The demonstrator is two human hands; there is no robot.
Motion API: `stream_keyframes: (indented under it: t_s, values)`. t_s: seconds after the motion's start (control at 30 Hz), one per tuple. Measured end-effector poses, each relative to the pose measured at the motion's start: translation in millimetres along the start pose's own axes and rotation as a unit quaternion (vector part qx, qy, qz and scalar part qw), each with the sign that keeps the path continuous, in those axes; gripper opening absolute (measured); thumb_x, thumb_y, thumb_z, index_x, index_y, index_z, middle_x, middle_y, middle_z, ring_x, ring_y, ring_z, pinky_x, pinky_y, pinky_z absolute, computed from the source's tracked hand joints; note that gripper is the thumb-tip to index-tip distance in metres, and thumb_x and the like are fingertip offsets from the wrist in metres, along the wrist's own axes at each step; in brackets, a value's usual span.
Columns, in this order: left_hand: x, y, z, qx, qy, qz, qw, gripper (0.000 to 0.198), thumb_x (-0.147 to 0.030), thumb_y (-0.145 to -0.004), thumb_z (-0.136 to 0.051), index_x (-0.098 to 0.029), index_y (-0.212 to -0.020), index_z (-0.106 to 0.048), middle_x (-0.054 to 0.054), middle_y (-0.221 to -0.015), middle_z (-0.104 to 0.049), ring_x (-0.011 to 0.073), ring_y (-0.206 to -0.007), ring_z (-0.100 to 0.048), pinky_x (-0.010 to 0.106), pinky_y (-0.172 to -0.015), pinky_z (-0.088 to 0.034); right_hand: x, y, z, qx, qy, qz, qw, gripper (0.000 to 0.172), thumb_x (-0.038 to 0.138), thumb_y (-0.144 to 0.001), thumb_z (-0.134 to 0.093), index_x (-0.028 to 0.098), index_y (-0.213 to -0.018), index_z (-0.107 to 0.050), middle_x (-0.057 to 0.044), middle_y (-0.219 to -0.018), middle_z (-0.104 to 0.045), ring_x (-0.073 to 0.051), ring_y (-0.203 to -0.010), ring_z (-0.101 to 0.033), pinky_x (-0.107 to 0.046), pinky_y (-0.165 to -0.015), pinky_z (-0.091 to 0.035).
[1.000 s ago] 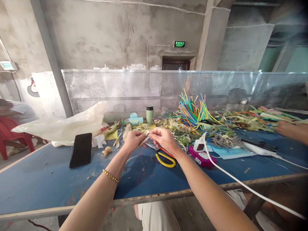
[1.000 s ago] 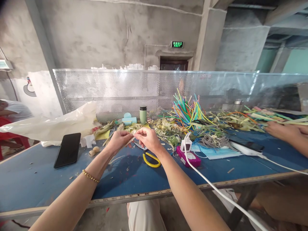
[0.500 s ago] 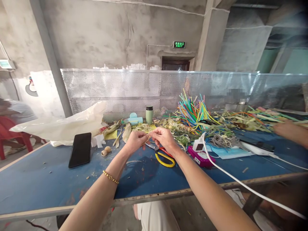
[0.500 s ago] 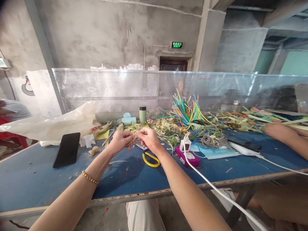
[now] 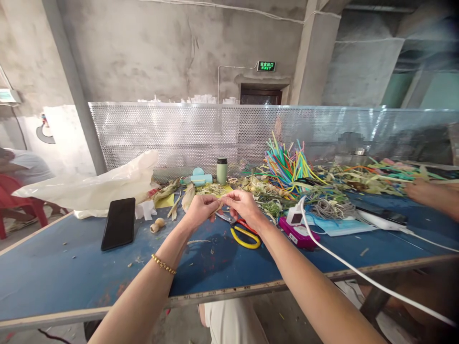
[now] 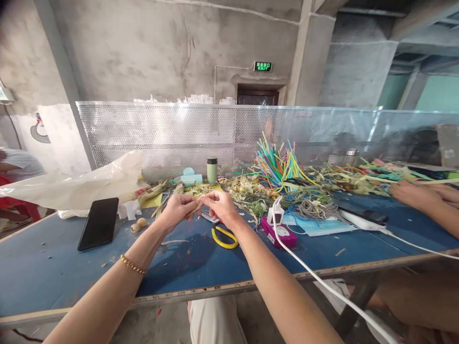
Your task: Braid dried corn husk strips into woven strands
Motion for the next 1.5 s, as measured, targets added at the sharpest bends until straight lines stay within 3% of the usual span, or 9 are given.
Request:
stream_keyframes:
  t_s: [0.2,0.37,0.53,0.63,0.83,1.17,1.3,1.5]
  values:
    - [3,0,-0.3,0.005,-0.005,0.018,1.0,0.033,-0.039,-0.084,-0.059,-0.014,-0.065,-0.067,-0.002,-0.04,-0.051,0.0066,-0.035,-0.036,0.022,-0.042,-0.025,3,-1,2,0.005,0.028,0.04,0.999,0.036,0.051,-0.077,-0.07,0.017,-0.073,-0.06,0.006,-0.044,-0.051,-0.007,-0.035,-0.04,-0.02,-0.036,-0.033]
    - [12,-5,2.4,0.006,0.027,0.016,0.999,0.037,-0.046,-0.083,-0.059,-0.012,-0.072,-0.07,0.004,-0.052,-0.063,0.0121,-0.047,-0.053,0.023,-0.049,-0.036,5,-1,3,-0.004,0.027,0.054,0.998,0.036,0.051,-0.079,-0.068,0.017,-0.07,-0.06,0.005,-0.044,-0.051,-0.007,-0.037,-0.041,-0.02,-0.038,-0.033]
    - [19,-11,23.0,-0.118,-0.04,-0.02,0.992,0.034,-0.045,-0.082,-0.06,-0.013,-0.08,-0.073,0.005,-0.069,-0.071,0.0127,-0.054,-0.057,0.023,-0.053,-0.041,5,-1,3,-0.009,0.026,0.057,0.998,0.039,0.052,-0.08,-0.067,0.017,-0.066,-0.059,0.004,-0.044,-0.051,-0.007,-0.037,-0.04,-0.021,-0.039,-0.032]
    - [16,-11,27.6,-0.146,-0.11,-0.038,0.982,0.035,-0.045,-0.084,-0.058,-0.014,-0.076,-0.074,0.004,-0.064,-0.068,0.0118,-0.052,-0.054,0.023,-0.053,-0.04,5,-1,3,-0.005,0.03,0.053,0.998,0.04,0.053,-0.08,-0.067,0.017,-0.066,-0.059,0.004,-0.044,-0.051,-0.007,-0.037,-0.04,-0.021,-0.039,-0.032]
    - [3,-6,19.3,-0.134,-0.174,-0.077,0.973,0.032,-0.036,-0.084,-0.055,-0.015,-0.067,-0.07,-0.001,-0.053,-0.057,0.0118,-0.054,-0.046,0.022,-0.051,-0.03,9,0,2,-0.02,0.008,0.059,0.998,0.04,0.053,-0.077,-0.07,0.016,-0.067,-0.06,0.004,-0.048,-0.053,-0.007,-0.037,-0.042,-0.02,-0.038,-0.032]
    - [-10,2,9.1,-0.136,-0.259,-0.109,0.95,0.029,-0.023,-0.085,-0.048,-0.017,-0.066,-0.07,0.0,-0.053,-0.055,0.0119,-0.053,-0.041,0.024,-0.054,-0.027,3,-1,1,-0.028,0.05,0.074,0.996,0.04,0.055,-0.078,-0.069,0.017,-0.067,-0.061,0.004,-0.043,-0.05,-0.008,-0.036,-0.041,-0.021,-0.038,-0.031]
    - [-4,-2,4.9,-0.08,-0.192,-0.09,0.974,0.03,-0.023,-0.084,-0.047,-0.017,-0.063,-0.067,0.0,-0.053,-0.058,0.0126,-0.053,-0.049,0.022,-0.054,-0.032,6,-1,0,-0.035,0.039,0.077,0.996,0.036,0.051,-0.079,-0.068,0.017,-0.068,-0.062,0.004,-0.043,-0.05,-0.008,-0.037,-0.041,-0.021,-0.039,-0.031]
    - [7,-6,-4.7,-0.006,-0.013,-0.032,0.999,0.022,-0.018,-0.075,-0.052,-0.014,-0.076,-0.074,0.003,-0.061,-0.065,0.0175,-0.061,-0.063,0.025,-0.059,-0.047,8,0,1,-0.05,0.064,0.087,0.993,0.035,0.05,-0.08,-0.067,0.018,-0.067,-0.062,0.003,-0.047,-0.053,-0.009,-0.04,-0.042,-0.022,-0.04,-0.032]
Point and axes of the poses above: each hand's wrist, its own y-axis away from the middle knuckle, its own z-axis out of the back of the hand, x = y × z, the point moved 6 cm from there along -y, towards the middle knuckle
